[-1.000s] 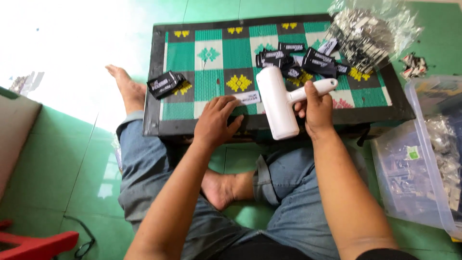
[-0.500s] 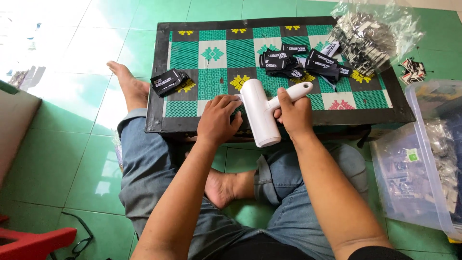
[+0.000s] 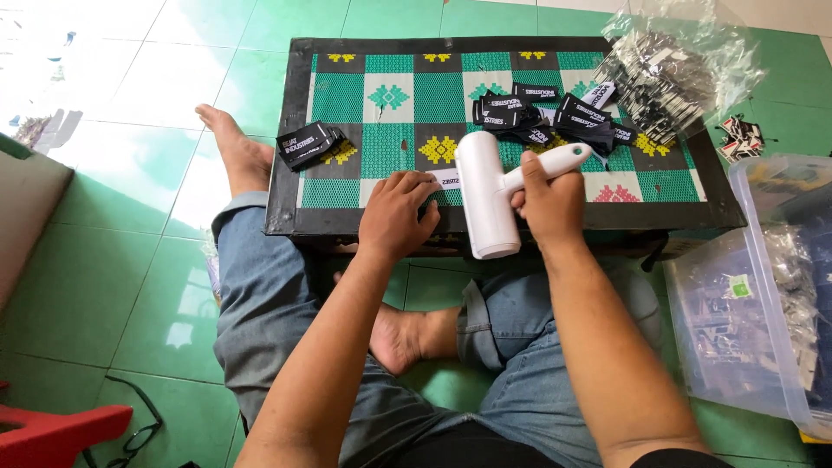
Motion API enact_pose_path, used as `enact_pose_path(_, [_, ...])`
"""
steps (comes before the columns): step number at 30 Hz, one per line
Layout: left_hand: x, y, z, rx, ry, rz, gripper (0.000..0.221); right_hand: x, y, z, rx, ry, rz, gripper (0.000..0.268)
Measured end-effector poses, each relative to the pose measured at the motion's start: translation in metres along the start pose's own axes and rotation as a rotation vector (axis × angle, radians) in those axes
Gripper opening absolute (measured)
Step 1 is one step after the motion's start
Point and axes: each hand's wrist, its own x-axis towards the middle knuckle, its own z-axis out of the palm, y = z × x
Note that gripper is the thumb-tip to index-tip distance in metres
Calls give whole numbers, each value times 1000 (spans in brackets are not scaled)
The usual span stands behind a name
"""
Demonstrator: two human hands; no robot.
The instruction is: The person is cleaning small black clothing labels using a lint roller on a small table.
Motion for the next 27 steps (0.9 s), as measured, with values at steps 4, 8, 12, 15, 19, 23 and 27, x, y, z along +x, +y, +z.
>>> enact_pose_path(4, [-1,-2,4,-2,10,8,30,-7,8,13,-34,-69,35,56])
enact_pose_path(8, [0,-2,2,9,8,2,30,-5,16,9,-84,-84,51,57])
enact_pose_path(12, [1,0,-1,-9,2,-2,30,3,19,-3,-129,-85,63,56])
enact_pose_path(15, [0,0,1,0,22,2,29,5,12,-12,-178,-66,49,55])
enact_pose_path(19, [-1,-1,5,11,32,0,29,0,6,-8,-173,-38,35,56])
enact_pose_path(23, [-1,-2,4,13,20,3,30,-9,1,8,-60,-77,52,55])
enact_pose_path(27, [0,-2,3,15,31,5,30,-4,17,5,-101,-76,80,55])
